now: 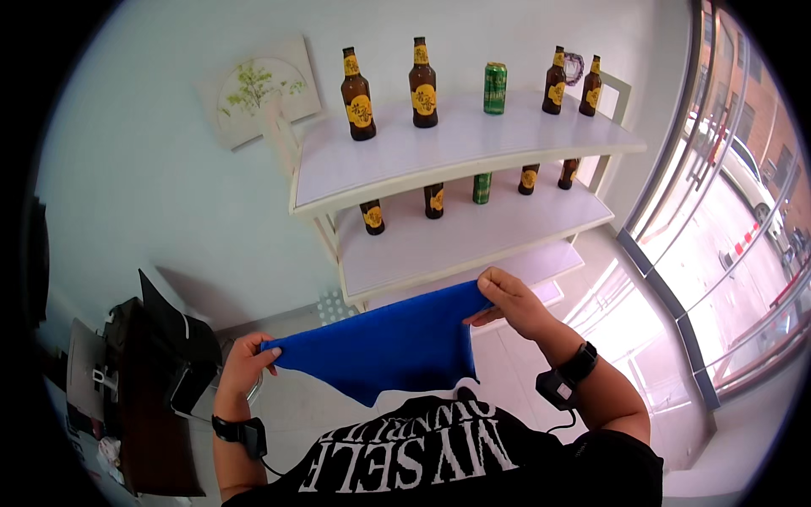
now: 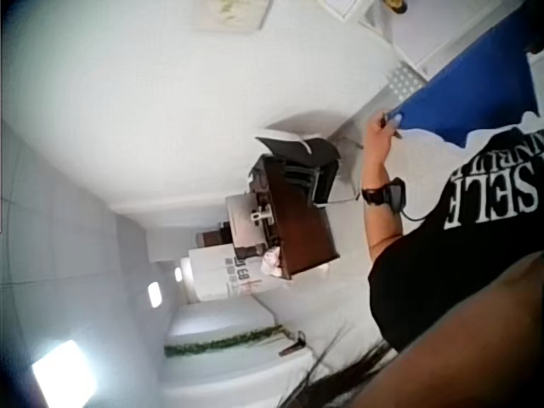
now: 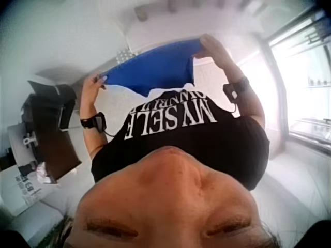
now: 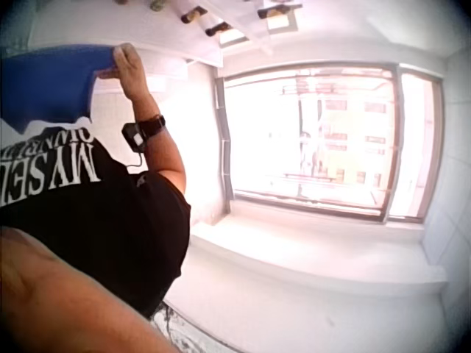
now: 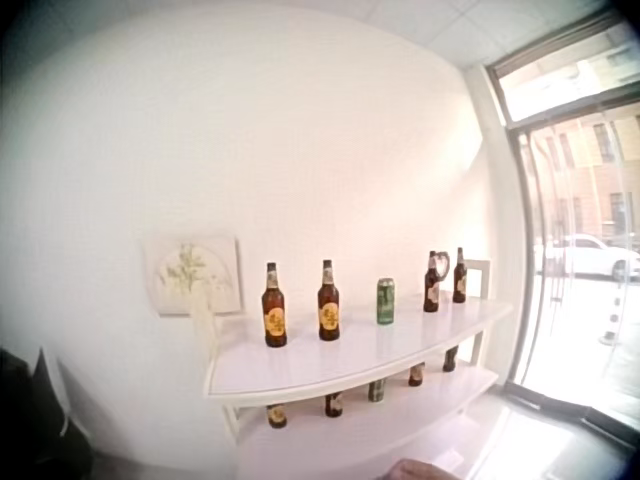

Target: The person wipes down the surfaces of a white shelving unit with a blue cloth, moving bottles and a can aside to clean underneath and around them.

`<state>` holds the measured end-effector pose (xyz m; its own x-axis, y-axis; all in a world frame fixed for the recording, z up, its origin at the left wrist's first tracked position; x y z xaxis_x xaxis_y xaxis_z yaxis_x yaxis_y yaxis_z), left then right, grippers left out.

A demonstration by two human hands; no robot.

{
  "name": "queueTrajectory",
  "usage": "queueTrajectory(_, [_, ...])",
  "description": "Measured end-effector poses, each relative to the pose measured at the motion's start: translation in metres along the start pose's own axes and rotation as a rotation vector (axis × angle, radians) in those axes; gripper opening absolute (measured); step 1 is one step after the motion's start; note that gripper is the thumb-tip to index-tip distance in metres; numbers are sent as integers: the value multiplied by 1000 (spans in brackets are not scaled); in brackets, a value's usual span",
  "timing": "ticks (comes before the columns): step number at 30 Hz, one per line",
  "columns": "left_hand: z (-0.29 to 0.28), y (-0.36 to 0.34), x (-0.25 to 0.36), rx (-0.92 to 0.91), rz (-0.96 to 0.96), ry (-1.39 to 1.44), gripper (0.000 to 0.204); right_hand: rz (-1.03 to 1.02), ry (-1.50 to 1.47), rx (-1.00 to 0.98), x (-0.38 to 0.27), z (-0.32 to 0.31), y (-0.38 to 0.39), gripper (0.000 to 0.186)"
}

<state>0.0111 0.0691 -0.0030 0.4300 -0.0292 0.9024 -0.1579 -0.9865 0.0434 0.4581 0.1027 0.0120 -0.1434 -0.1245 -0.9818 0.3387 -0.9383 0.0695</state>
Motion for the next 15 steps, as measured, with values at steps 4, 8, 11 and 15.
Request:
queueTrajectory(4, [-4, -27, 45, 165, -68, 117, 5, -39, -103, 84, -37, -14, -11, 31])
queueTrajectory(8, [-86, -93, 139, 410, 371, 350, 12, -429, -170, 2, -174, 8, -73, 34])
queueTrajectory(11, [-105, -124, 203, 531, 677, 512, 24, -789, -246, -124, -244, 16, -106, 36])
queueTrajectory(15, [-39, -189, 191, 719, 526, -116, 53, -896, 238, -43, -228, 23, -198, 66])
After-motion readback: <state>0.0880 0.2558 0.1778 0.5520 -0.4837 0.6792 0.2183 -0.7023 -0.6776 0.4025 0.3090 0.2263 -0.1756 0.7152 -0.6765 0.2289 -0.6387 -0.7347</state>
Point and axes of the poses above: each hand's wrist, its own y-axis away from the middle knuckle, its own z-axis out of the palm, x = y × z, the point moved 7 cm from there along -y, towards the middle knuckle, and after that the axes turned 10 degrees about -y, right-handed, at the moved point
